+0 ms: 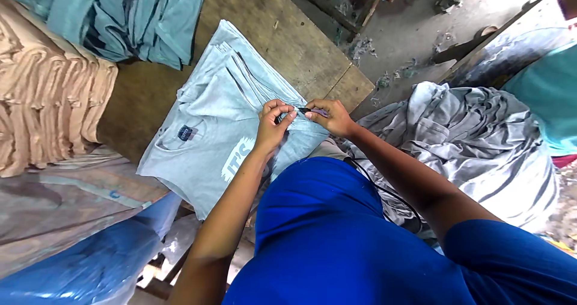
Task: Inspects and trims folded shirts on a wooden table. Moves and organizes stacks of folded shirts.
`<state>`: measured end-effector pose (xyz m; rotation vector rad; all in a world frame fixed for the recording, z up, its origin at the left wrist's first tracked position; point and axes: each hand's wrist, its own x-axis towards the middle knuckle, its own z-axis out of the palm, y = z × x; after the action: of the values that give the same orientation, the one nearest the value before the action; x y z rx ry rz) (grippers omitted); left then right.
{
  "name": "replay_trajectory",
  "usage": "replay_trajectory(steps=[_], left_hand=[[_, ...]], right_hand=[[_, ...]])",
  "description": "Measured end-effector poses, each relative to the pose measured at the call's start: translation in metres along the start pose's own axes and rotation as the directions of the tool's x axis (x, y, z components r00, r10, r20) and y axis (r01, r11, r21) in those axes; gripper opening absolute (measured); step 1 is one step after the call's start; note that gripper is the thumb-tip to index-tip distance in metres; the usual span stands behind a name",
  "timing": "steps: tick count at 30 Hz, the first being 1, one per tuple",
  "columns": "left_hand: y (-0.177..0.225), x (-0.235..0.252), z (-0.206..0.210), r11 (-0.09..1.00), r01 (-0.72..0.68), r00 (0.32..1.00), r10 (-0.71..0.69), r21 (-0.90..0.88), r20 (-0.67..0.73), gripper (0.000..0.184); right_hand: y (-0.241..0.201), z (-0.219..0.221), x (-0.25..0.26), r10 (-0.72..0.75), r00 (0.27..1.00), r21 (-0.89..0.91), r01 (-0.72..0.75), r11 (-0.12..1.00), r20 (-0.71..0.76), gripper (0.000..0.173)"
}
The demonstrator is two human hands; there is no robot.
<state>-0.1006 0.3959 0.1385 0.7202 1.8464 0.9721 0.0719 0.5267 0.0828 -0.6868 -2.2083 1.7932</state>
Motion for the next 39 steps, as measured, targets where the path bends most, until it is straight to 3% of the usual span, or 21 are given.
replay_trajectory(steps=[9, 14, 17, 19, 21, 23, 25, 27, 30, 33, 35, 36, 38, 39], left_hand=[[0.000, 0.001, 0.000, 1.000, 0.002, 1.000, -0.003, 0.007, 0.003, 0.015], [0.000, 0.001, -0.002, 1.000, 0.000, 1.000, 0.000, -0.001, 0.016, 0.015], [-0.002, 0.001, -0.003, 0.999, -0.035, 0.999, 0.034, 0.016, 0.010, 0.014], [-0.005, 0.001, -0.002, 0.998, -0.052, 0.999, 0.052, 0.019, 0.000, 0.013], [-0.005, 0.002, 0.000, 0.998, -0.055, 0.998, 0.055, 0.017, -0.014, 0.013], [-0.003, 0.001, 0.000, 0.998, -0.053, 0.998, 0.053, 0.029, -0.017, 0.013], [-0.002, 0.001, 0.001, 0.998, -0.036, 0.999, 0.037, 0.044, -0.025, 0.012], [-0.001, 0.001, 0.003, 0.999, -0.029, 0.999, 0.030, 0.039, -0.033, 0.013], [0.007, 0.004, -0.001, 0.997, -0.068, 0.998, 0.068, -0.042, 0.006, 0.028], [0.020, 0.006, -0.024, 0.962, -0.210, 0.977, 0.199, -0.173, -0.083, 0.036], [0.021, 0.006, -0.049, 0.952, -0.304, 0.926, 0.291, -0.018, -0.241, 0.032], [0.016, 0.005, -0.061, 0.941, -0.310, 0.893, 0.337, 0.133, -0.299, 0.032], [0.002, 0.009, -0.079, 0.858, -0.281, 0.842, 0.435, 0.431, -0.318, 0.032], [-0.004, 0.014, -0.083, 0.792, -0.279, 0.825, 0.487, 0.542, -0.286, 0.030]], right_hand=[[0.000, 0.004, 0.000, -0.040, 0.997, 0.043, 0.042, 0.998, -0.061, 0.029], [0.001, 0.002, 0.001, -0.024, 0.993, 0.225, 0.049, 0.973, -0.113, 0.030], [-0.004, 0.004, 0.009, -0.016, 0.998, 0.307, 0.036, 0.951, -0.066, 0.037], [-0.012, 0.008, 0.018, 0.019, 0.999, 0.268, -0.012, 0.963, -0.025, 0.039], [-0.020, 0.011, 0.026, 0.073, 0.997, 0.282, -0.061, 0.957, -0.034, 0.026], [-0.027, 0.012, 0.031, 0.198, 0.974, 0.463, -0.125, 0.878, -0.112, 0.011], [-0.029, 0.007, 0.035, 0.344, 0.919, 0.593, -0.170, 0.787, -0.192, 0.009], [-0.024, -0.001, 0.035, 0.337, 0.910, 0.546, -0.161, 0.822, -0.240, 0.008], [-0.026, -0.003, 0.027, 0.240, 0.953, 0.454, -0.134, 0.881, -0.185, 0.016], [-0.031, -0.004, 0.012, 0.050, 0.989, 0.112, -0.034, 0.993, -0.141, 0.044], [-0.040, -0.002, -0.001, -0.080, 0.989, -0.160, 0.058, 0.985, -0.129, 0.058], [-0.046, 0.003, -0.008, -0.135, 0.983, -0.245, 0.102, 0.964, -0.122, 0.056], [-0.059, 0.014, -0.017, -0.200, 0.978, -0.304, 0.171, 0.937, -0.066, 0.042], [-0.069, 0.019, -0.017, -0.157, 0.986, -0.276, 0.165, 0.947, 0.048, 0.034]])
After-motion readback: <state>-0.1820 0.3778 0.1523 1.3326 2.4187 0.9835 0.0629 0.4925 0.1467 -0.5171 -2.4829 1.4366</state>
